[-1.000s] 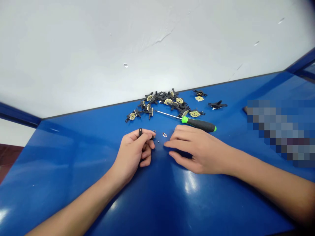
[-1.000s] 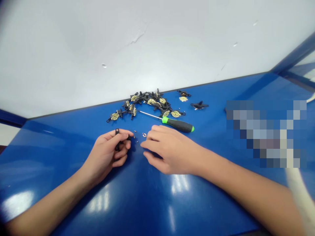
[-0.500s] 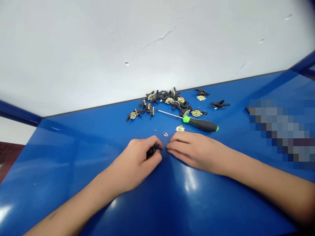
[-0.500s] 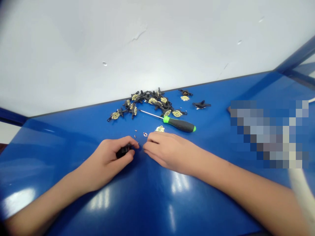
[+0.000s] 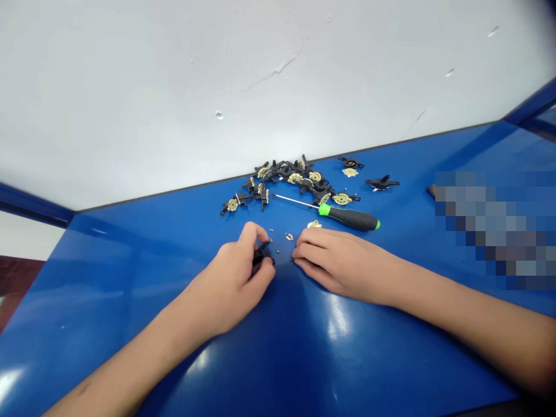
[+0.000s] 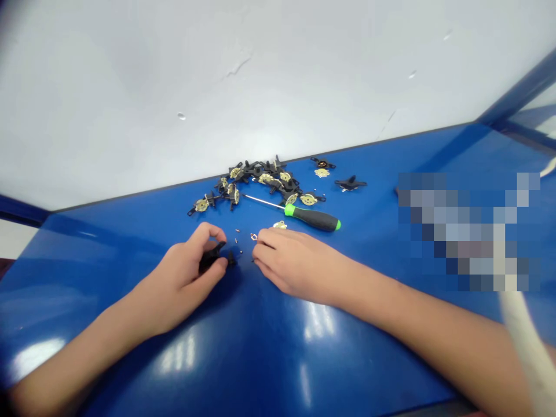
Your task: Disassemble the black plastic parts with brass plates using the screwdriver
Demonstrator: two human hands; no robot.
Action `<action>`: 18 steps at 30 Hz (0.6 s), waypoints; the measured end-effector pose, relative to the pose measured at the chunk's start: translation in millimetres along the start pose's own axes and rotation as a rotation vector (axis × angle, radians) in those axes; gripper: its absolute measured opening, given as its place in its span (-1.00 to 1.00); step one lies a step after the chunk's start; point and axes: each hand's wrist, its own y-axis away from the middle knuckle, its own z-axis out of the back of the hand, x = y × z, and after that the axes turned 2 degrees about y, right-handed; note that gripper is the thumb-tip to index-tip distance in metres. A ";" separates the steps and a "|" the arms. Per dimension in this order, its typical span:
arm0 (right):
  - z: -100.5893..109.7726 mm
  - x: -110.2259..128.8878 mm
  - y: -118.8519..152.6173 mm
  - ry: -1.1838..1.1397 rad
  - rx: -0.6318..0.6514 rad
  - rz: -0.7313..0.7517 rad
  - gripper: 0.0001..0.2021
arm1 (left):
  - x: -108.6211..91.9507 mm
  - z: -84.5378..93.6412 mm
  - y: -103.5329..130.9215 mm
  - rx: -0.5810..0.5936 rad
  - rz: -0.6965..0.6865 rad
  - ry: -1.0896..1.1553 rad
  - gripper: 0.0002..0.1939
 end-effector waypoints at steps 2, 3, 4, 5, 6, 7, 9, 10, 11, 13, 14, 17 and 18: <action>0.7 1.2 -0.5 -0.001 0.002 -0.008 -0.79 | 0.6 6.5 0.5 -0.015 -0.008 -0.103 -0.98; 1.2 1.7 -0.7 -0.005 0.004 -0.011 -0.79 | 1.2 9.4 0.3 -0.011 -0.014 -0.176 -0.96; 1.7 2.1 -0.9 -0.008 0.006 -0.014 -0.80 | 2.0 11.8 -0.1 -0.004 -0.020 -0.257 -0.94; 2.2 2.3 -1.0 -0.010 0.009 -0.017 -0.80 | 2.9 13.6 -0.9 -0.003 -0.031 -0.346 -0.91; 2.6 2.5 -1.1 -0.011 0.014 -0.019 -0.80 | 3.9 14.5 -1.8 -0.008 -0.050 -0.440 -0.87; 3.0 2.5 -1.2 -0.012 0.018 -0.022 -0.80 | 5.1 14.8 -2.8 -0.020 -0.073 -0.532 -0.83; 3.4 2.3 -1.4 -0.013 0.022 -0.023 -0.79 | 7.5 13.9 -4.6 -0.045 -0.117 -0.693 -0.76; 3.4 2.2 -1.5 -0.012 0.020 -0.021 -0.78 | 8.7 13.1 -5.0 -0.052 -0.125 -0.756 -0.73; 3.4 2.0 -1.7 -0.012 0.018 -0.016 -0.77 | 9.8 12.3 -5.0 -0.055 -0.126 -0.804 -0.71; 3.0 1.6 -1.9 -0.011 0.007 -0.007 -0.77 | 11.5 11.3 -3.8 -0.067 -0.127 -0.858 -0.67; 2.8 1.5 -1.8 -0.015 -0.001 -0.002 -0.78 | 11.9 11.2 -2.8 -0.079 -0.136 -0.866 -0.65; 2.3 1.1 -0.5 -0.047 -0.042 0.026 -0.80 | 11.2 11.8 0.3 -0.126 -0.259 -0.824 -0.61; 2.2 1.0 0.2 -0.062 -0.061 0.033 -0.80 | 10.8 11.7 1.0 -0.130 -0.320 -0.800 -0.61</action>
